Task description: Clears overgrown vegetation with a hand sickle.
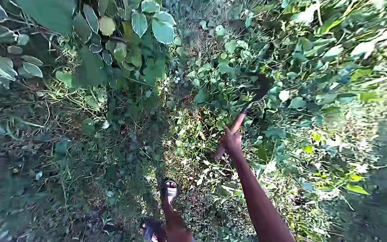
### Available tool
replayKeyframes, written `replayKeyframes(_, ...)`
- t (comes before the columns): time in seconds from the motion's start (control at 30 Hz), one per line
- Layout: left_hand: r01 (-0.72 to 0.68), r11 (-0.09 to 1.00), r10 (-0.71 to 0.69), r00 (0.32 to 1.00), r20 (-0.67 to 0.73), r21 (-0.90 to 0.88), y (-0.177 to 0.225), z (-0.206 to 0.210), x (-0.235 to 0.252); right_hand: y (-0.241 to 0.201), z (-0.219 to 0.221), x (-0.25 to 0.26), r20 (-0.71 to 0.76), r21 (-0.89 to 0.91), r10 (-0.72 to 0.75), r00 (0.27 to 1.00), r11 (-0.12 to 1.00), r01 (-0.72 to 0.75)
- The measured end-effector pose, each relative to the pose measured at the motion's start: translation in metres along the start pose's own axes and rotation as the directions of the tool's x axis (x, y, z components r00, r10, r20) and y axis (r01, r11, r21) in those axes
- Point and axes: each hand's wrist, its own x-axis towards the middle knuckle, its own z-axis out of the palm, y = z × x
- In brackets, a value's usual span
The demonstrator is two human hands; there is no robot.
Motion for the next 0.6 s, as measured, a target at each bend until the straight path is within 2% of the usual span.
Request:
replayKeyframes(0.03, -0.008, 1.000, 0.008, 1.000, -0.006, -0.004, 0.003, 0.000, -0.001, 0.019, 0.020, -0.002, 0.047, -0.080, 0.045, 0.998, 0.996, -0.041)
replayKeyframes(0.1, -0.029, 1.000, 0.029, 1.000, -0.003, 0.005, 0.004, 0.001, -0.003, 0.060, 0.045, -0.042, 0.110, -0.195, 0.162, 0.981, 0.971, -0.138)
replayKeyframes(0.2, -0.038, 0.999, 0.035, 0.996, 0.080, 0.039, -0.006, -0.010, 0.003, 0.106, 0.041, -0.112, 0.153, -0.151, 0.200, 0.968, 0.973, -0.177)
replayKeyframes(0.27, -0.058, 0.996, 0.049, 0.992, 0.112, 0.073, -0.022, -0.015, 0.008, 0.099, 0.018, -0.133, 0.133, -0.058, 0.144, 0.981, 0.989, -0.138)
replayKeyframes(0.37, -0.059, 0.998, 0.058, 0.994, 0.096, 0.011, -0.057, -0.024, 0.013, 0.061, -0.017, -0.153, 0.130, 0.079, 0.084, 0.988, 0.992, -0.094)
replayKeyframes(0.47, -0.076, 0.990, 0.084, 0.994, 0.068, -0.120, -0.096, -0.032, 0.018, 0.049, -0.041, -0.164, -0.008, 0.198, -0.002, 1.000, 0.980, 0.004)
replayKeyframes(0.53, -0.080, 0.985, 0.091, 0.994, 0.064, -0.152, -0.114, -0.035, 0.019, 0.053, -0.044, -0.147, -0.055, 0.271, -0.086, 0.995, 0.957, 0.098)
replayKeyframes(0.6, -0.074, 0.987, 0.085, 0.994, 0.068, -0.146, -0.135, -0.033, 0.019, 0.064, -0.018, -0.123, -0.085, 0.332, -0.086, 0.993, 0.937, 0.110)
